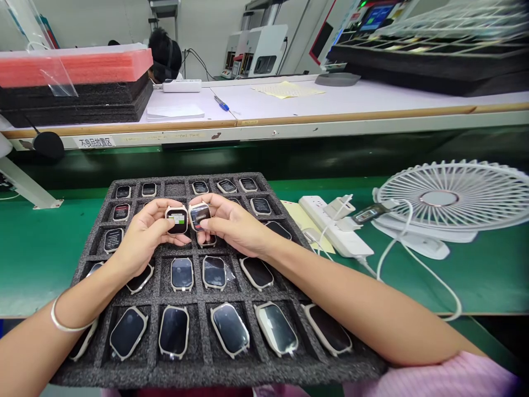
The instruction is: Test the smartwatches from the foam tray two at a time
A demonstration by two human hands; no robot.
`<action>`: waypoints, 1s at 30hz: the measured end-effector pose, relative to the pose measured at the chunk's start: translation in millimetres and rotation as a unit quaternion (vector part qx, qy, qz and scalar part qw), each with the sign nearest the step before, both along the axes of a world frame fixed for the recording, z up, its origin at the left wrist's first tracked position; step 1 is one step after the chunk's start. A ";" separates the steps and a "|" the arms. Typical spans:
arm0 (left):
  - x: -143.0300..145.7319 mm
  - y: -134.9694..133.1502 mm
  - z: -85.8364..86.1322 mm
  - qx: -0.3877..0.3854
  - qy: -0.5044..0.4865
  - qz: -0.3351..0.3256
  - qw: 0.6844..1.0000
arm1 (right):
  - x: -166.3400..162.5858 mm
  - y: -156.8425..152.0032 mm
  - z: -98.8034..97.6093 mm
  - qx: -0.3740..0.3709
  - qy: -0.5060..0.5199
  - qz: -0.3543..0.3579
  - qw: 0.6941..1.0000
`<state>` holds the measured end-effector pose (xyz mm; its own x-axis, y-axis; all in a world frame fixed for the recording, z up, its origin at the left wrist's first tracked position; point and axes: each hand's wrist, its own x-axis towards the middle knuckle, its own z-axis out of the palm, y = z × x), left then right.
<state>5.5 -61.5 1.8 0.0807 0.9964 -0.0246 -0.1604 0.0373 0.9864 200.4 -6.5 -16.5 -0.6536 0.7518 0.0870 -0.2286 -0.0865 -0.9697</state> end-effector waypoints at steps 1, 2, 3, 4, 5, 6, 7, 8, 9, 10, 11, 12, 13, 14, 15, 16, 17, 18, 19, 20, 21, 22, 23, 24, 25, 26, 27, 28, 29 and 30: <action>-0.2 0.1 0.1 0.001 -0.003 -0.001 1.000 | 0.0 0.1 0.2 0.001 0.001 0.002 1.000; -0.4 0.2 0.3 0.002 -0.005 -0.003 1.000 | 0.0 0.3 0.4 0.000 0.002 0.005 1.000; -0.6 0.2 0.4 0.003 -0.008 -0.005 1.000 | -0.1 0.5 0.4 -0.002 0.004 0.007 1.000; -0.8 0.4 0.3 0.004 -0.010 -0.007 1.000 | -0.2 0.7 0.3 -0.004 0.006 0.008 1.000; -0.9 0.5 0.0 0.004 -0.010 -0.007 1.000 | -0.3 0.9 0.0 -0.006 0.008 0.010 1.000; -0.9 0.6 -0.4 0.006 -0.007 -0.007 1.000 | -0.4 1.0 -0.4 -0.006 0.009 0.010 1.000; -0.8 0.8 -1.0 0.008 -0.003 -0.006 1.000 | -0.4 1.1 -0.9 -0.005 0.010 0.010 1.000; -0.6 1.0 -1.7 0.010 0.004 -0.003 1.000 | -0.4 1.2 -1.5 -0.002 0.010 0.009 1.000; -0.4 1.2 -2.3 0.012 0.010 0.000 1.000 | -0.3 1.2 -1.9 0.001 0.011 0.008 1.000; -0.1 1.3 -2.7 0.013 0.016 0.004 1.000 | -0.3 1.2 -2.2 0.003 0.012 0.007 1.000; 0.2 1.3 -2.8 0.013 0.019 0.006 1.000 | -0.2 1.1 -2.4 0.004 0.012 0.005 1.000; 0.4 1.2 -2.6 0.013 0.018 0.007 1.000 | -0.1 1.0 -2.3 0.003 0.012 0.005 1.000; 0.5 0.9 -2.2 0.012 0.014 0.006 1.000 | -0.1 0.9 -2.1 0.001 0.012 0.003 1.000; 0.5 0.7 -1.5 0.011 0.009 0.005 1.000 | -0.1 0.7 -1.7 -0.001 0.011 0.001 1.000; 0.3 0.5 -0.9 0.010 0.004 0.003 1.000 | -0.2 0.5 -1.3 -0.003 0.009 0.000 1.000; -0.1 0.5 -0.4 0.008 0.002 0.001 1.000 | -0.3 0.3 -0.8 -0.005 0.008 -0.002 1.000; -0.4 0.7 -0.1 0.007 0.002 0.000 1.000 | -0.4 0.2 -0.4 -0.006 0.007 -0.004 1.000; -0.6 1.3 -0.2 0.006 0.003 0.000 1.000 | -0.6 0.0 0.0 -0.007 0.006 -0.006 1.000; -0.5 2.0 -0.5 0.005 0.007 0.001 1.000 | -0.7 -0.1 0.4 -0.008 0.005 -0.009 1.000; -0.1 2.5 -0.8 0.005 0.011 0.002 1.000 | -0.9 -0.1 0.7 -0.011 0.004 -0.013 1.000; 0.7 2.5 -0.9 0.009 0.013 0.005 1.000 | -1.0 0.0 0.9 -0.013 0.004 -0.019 1.000; 1.9 1.5 -0.5 0.018 0.012 0.008 1.000 | -1.1 0.2 1.0 -0.016 0.004 -0.025 1.000; 3.3 -1.1 0.8 0.029 0.006 0.006 1.000 | -1.1 0.5 1.1 -0.018 0.005 -0.028 0.999; 4.7 -5.4 3.2 0.040 -0.003 -0.006 0.999 | -1.2 0.8 1.1 -0.019 0.010 -0.029 0.999; 6.0 -11.6 6.7 0.046 -0.017 -0.037 0.998 | -1.3 1.1 1.1 -0.019 0.015 -0.027 0.999; 7.0 -19.5 11.2 0.046 -0.032 -0.082 0.995 | -1.2 0.9 1.2 -0.017 0.019 -0.022 0.999; 7.4 -28.5 16.6 0.038 -0.044 -0.145 0.988 | -1.0 0.3 1.4 -0.014 0.022 -0.014 1.000; 7.2 -38.0 22.6 0.029 -0.052 -0.217 0.974 | -0.6 -1.2 1.9 -0.008 0.023 -0.007 1.000; 6.4 -46.9 28.9 0.027 -0.054 -0.273 0.960 | 0.2 -3.7 3.0 0.002 0.020 -0.003 1.000; 5.1 -54.7 35.1 0.038 -0.048 -0.321 0.945 | 1.3 -7.2 4.8 0.016 0.013 0.000 1.000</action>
